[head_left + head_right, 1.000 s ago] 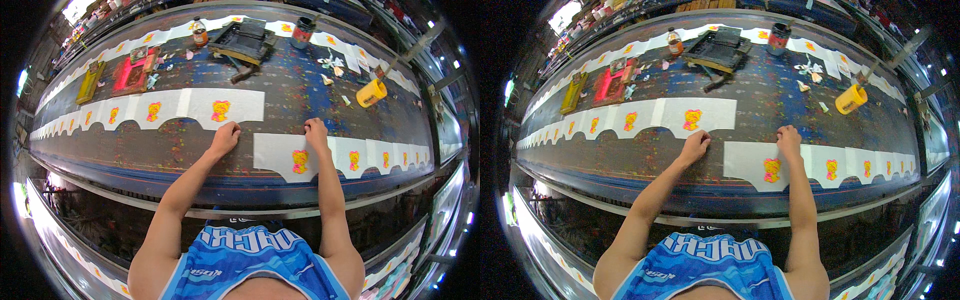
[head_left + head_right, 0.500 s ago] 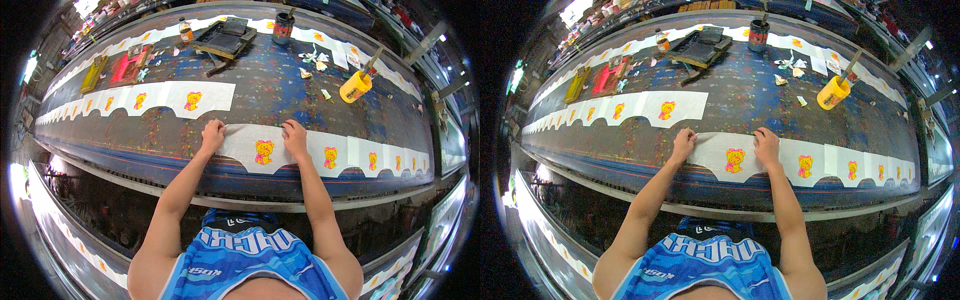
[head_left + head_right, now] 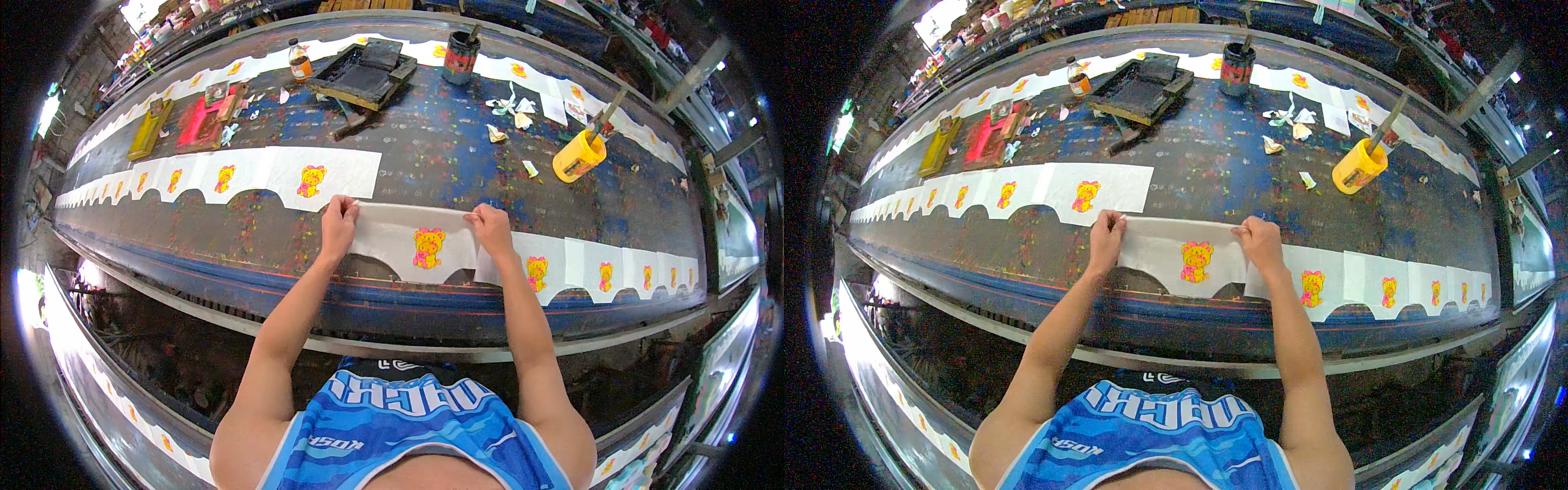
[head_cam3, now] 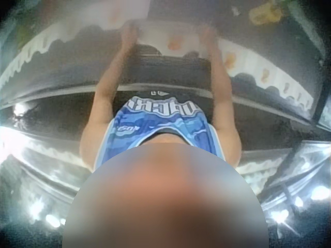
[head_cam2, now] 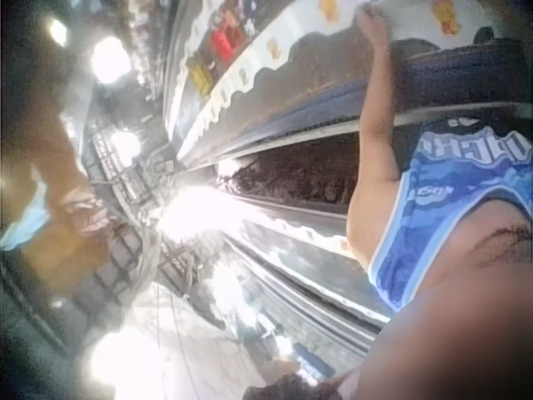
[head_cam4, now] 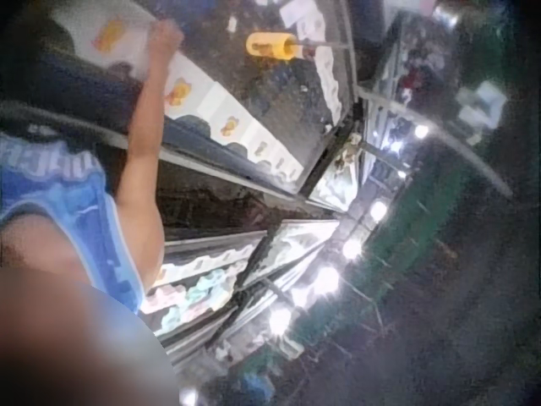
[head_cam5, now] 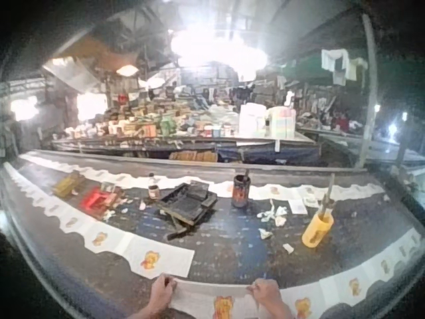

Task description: The person places white paper cutouts with cartoon bear designs onto a large curved table surface, smoothing them down. Later, they pick up and stack folded pastel-colored cloths with cartoon prints on the same table.

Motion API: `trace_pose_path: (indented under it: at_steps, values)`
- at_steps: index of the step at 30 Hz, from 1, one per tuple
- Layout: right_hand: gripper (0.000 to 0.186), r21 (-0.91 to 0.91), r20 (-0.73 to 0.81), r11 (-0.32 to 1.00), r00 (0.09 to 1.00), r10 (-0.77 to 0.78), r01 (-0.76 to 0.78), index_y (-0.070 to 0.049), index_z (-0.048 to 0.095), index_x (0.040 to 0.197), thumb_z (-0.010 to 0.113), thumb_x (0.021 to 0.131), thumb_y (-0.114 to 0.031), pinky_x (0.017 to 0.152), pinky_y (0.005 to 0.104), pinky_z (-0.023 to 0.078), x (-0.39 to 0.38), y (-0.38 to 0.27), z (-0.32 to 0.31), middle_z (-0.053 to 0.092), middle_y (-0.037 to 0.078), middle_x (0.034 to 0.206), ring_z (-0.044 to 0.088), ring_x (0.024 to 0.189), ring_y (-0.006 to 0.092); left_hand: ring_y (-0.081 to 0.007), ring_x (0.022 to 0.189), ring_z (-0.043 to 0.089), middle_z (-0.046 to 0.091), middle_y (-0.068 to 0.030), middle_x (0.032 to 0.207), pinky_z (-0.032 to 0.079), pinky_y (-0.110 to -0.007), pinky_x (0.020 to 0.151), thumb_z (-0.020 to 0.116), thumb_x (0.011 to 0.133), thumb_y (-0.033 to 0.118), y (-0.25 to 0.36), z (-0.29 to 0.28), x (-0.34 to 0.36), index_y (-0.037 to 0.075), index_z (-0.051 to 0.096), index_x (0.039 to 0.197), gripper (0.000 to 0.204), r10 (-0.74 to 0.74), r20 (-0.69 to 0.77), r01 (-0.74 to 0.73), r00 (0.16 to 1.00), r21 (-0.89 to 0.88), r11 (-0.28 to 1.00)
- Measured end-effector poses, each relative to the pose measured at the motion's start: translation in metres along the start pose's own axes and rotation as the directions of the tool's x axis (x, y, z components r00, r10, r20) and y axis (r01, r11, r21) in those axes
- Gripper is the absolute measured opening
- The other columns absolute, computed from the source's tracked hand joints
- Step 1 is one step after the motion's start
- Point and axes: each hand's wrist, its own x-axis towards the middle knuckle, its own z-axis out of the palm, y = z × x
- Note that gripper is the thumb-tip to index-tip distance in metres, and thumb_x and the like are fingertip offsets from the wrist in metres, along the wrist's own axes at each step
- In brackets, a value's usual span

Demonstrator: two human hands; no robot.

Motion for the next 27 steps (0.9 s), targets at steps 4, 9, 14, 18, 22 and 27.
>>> trace_pose_path:
  at_steps: [4, 9, 14, 18, 22, 27]
  values:
    - [0.014, 0.005, -0.082, 1.0, 0.997, -0.013, 0.013, -0.003, 0.065, 0.096, 0.067, 0.088, -0.013, 0.072, 0.0451, 0.051, 0.046, 0.001, -0.004, 0.07, 0.019, 0.092, 0.066, 0.085, 0.039, -0.0173, 0.074, 0.06, 0.064, -0.0102, 0.08, 0.049, -0.034, 0.069, 0.067, 0.09, 0.006, -0.012, 0.017, 0.055, 0.0, 0.054, 0.112, 0.026, 0.021, -0.038, -0.023, 0.999, -0.071, 0.997]
    - [0.012, -0.039, -0.246, 0.995, 0.964, -0.102, 0.095, -0.003, 0.065, 0.1, 0.062, 0.09, -0.008, 0.077, 0.0464, 0.051, 0.108, 0.005, 0.002, 0.07, 0.018, 0.094, 0.067, 0.09, 0.0387, -0.0232, 0.075, 0.062, 0.064, -0.0122, 0.083, 0.05, -0.036, 0.071, 0.071, 0.089, 0.009, -0.023, 0.042, 0.123, 0.001, 0.056, 0.111, 0.028, 0.078, -0.032, -0.075, 0.996, 0.074, 0.994]
    - [0.021, -0.147, -0.215, 0.988, 0.973, -0.086, 0.055, -0.006, 0.065, 0.11, 0.063, 0.089, -0.009, 0.086, 0.0485, 0.049, 0.144, 0.009, 0.003, 0.069, 0.015, 0.104, 0.065, 0.1, 0.0355, -0.0329, 0.084, 0.065, 0.066, -0.0167, 0.09, 0.051, -0.042, 0.076, 0.071, 0.087, 0.008, -0.031, 0.052, 0.163, 0.001, 0.055, 0.112, 0.03, 0.14, -0.051, -0.132, 0.989, 0.137, 0.982]
    - [0.028, -0.289, -0.244, 0.957, 0.968, -0.056, -0.018, -0.009, 0.063, 0.117, 0.065, 0.089, -0.013, 0.089, 0.0492, 0.047, 0.131, 0.026, 0.0, 0.063, 0.013, 0.111, 0.059, 0.108, 0.0349, -0.0317, 0.095, 0.062, 0.063, -0.0175, 0.102, 0.049, -0.041, 0.085, 0.071, 0.084, 0.004, -0.036, 0.051, 0.15, 0.0, 0.056, 0.112, 0.032, 0.26, -0.052, -0.247, 0.964, 0.178, 0.953]
    - [0.024, -0.298, -0.266, 0.953, 0.963, -0.038, -0.045, -0.007, 0.065, 0.111, 0.067, 0.087, -0.009, 0.091, 0.0469, 0.049, 0.085, 0.055, -0.017, 0.065, 0.012, 0.11, 0.06, 0.108, 0.0341, -0.0309, 0.096, 0.061, 0.062, -0.0172, 0.103, 0.049, -0.041, 0.086, 0.07, 0.084, 0.003, -0.029, 0.057, 0.108, -0.001, 0.058, 0.111, 0.03, 0.25, 0.019, -0.249, 0.968, 0.197, 0.948]
    - [0.022, -0.342, -0.283, 0.935, 0.959, -0.004, -0.097, -0.011, 0.066, 0.107, 0.069, 0.085, -0.013, 0.089, 0.0481, 0.048, 0.027, 0.103, -0.057, 0.063, 0.01, 0.109, 0.06, 0.106, 0.0322, -0.0258, 0.091, 0.066, 0.067, -0.0154, 0.1, 0.052, -0.036, 0.081, 0.068, 0.088, 0.005, 0.0, 0.092, 0.046, -0.002, 0.06, 0.112, 0.026, 0.204, 0.137, -0.224, 0.969, 0.157, 0.962]
